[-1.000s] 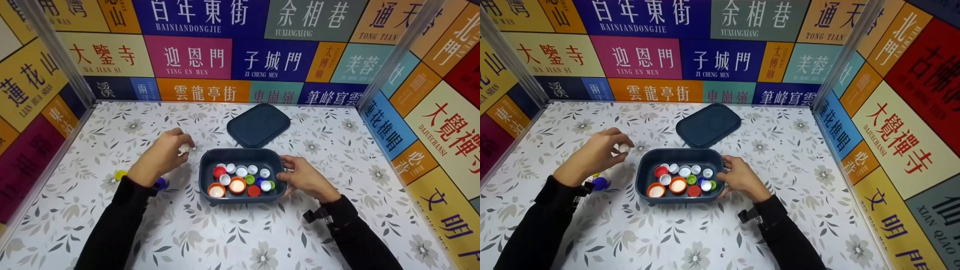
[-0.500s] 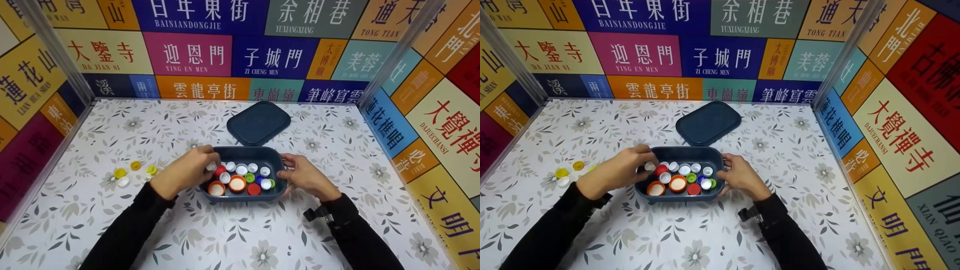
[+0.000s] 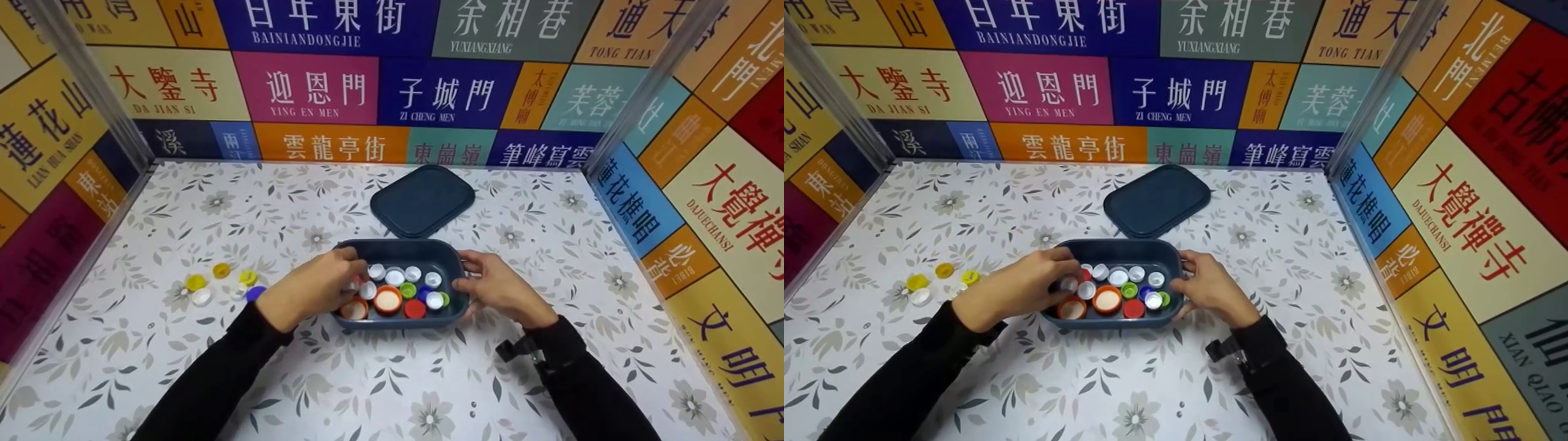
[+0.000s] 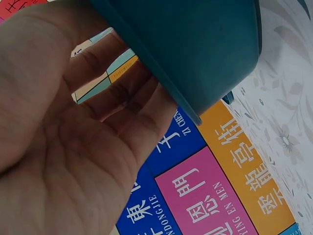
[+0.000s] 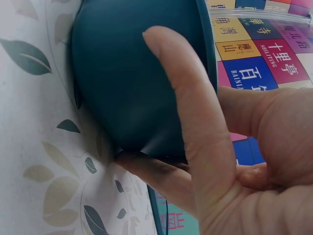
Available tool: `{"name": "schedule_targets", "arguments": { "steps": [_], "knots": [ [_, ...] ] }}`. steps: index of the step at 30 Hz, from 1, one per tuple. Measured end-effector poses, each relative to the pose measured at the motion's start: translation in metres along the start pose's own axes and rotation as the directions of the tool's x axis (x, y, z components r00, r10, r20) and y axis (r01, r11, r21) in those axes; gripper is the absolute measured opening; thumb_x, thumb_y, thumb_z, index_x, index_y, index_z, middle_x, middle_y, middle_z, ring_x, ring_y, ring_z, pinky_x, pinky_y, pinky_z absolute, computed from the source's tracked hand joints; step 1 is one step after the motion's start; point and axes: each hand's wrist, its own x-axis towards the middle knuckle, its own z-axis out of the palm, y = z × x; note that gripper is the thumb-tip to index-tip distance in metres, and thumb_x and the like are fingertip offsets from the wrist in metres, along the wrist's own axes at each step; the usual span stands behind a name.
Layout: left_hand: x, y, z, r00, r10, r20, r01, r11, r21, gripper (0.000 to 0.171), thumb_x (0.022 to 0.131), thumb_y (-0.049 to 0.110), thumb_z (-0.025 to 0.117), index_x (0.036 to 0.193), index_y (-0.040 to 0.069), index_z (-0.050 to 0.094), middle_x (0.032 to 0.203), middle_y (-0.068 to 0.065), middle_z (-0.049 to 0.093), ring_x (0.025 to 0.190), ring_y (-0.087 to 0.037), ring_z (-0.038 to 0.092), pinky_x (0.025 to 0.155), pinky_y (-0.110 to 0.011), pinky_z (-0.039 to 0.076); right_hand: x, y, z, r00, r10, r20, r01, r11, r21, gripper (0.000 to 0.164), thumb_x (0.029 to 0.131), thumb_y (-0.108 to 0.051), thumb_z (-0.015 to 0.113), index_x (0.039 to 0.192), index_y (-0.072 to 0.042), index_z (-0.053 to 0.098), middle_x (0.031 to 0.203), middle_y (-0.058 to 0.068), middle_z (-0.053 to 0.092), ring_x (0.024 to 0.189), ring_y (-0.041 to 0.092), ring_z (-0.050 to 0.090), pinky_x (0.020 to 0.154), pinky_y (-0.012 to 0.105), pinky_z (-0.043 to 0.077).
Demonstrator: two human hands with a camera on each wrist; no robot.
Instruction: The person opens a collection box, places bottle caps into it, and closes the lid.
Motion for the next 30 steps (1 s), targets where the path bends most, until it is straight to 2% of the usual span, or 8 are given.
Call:
{"name": "schedule_targets", "arguments": {
  "steps": [6,18,25,30],
  "knots": [
    [0.001,0.002,0.000,1.000,0.004,0.000,-0.004,1.000,0.017,0.025,0.090,-0.005,0.087,0.113,0.004,0.082,0.107,-0.014,0.073,0.094,-0.027,0.075,0.085,-0.043,0.069,-0.001,-0.001,0.000,1.000,-0.006,0.000,0.006,1.000,0.009,0.079,0.107,0.008,0.067,0.180,0.001,0.036,0.166,0.036,0.060,0.108,0.037,0.084,0.067,0.046,0.074],
    [0.000,0.005,-0.006,0.999,-0.020,-0.031,0.021,0.999,0.028,0.022,0.096,0.003,0.091,0.116,0.006,0.082,0.110,-0.014,0.073,0.096,-0.026,0.074,0.089,-0.044,0.070,-0.001,-0.002,0.001,1.000,-0.019,-0.002,0.019,1.000,-0.007,0.077,0.107,0.007,0.067,0.178,0.002,0.038,0.166,0.037,0.060,0.108,0.037,0.083,0.064,0.043,0.073],
    [-0.005,-0.005,-0.016,0.995,-0.055,-0.087,0.054,0.998,-0.010,0.026,0.096,0.004,0.092,0.119,0.007,0.083,0.117,-0.014,0.077,0.106,-0.029,0.077,0.093,-0.046,0.071,-0.001,-0.001,0.001,1.000,-0.010,-0.003,0.010,1.000,-0.002,0.078,0.107,0.007,0.067,0.179,0.002,0.037,0.166,0.037,0.059,0.104,0.038,0.083,0.063,0.043,0.073],
    [-0.012,-0.018,-0.030,0.982,-0.116,-0.146,0.114,0.993,-0.023,0.028,0.098,0.010,0.091,0.126,0.008,0.083,0.125,-0.014,0.075,0.111,-0.033,0.078,0.099,-0.051,0.071,-0.001,-0.002,0.001,1.000,-0.002,-0.007,0.002,1.000,0.003,0.077,0.107,0.008,0.067,0.178,0.002,0.038,0.166,0.037,0.059,0.104,0.038,0.083,0.065,0.044,0.073]
  ]
}}
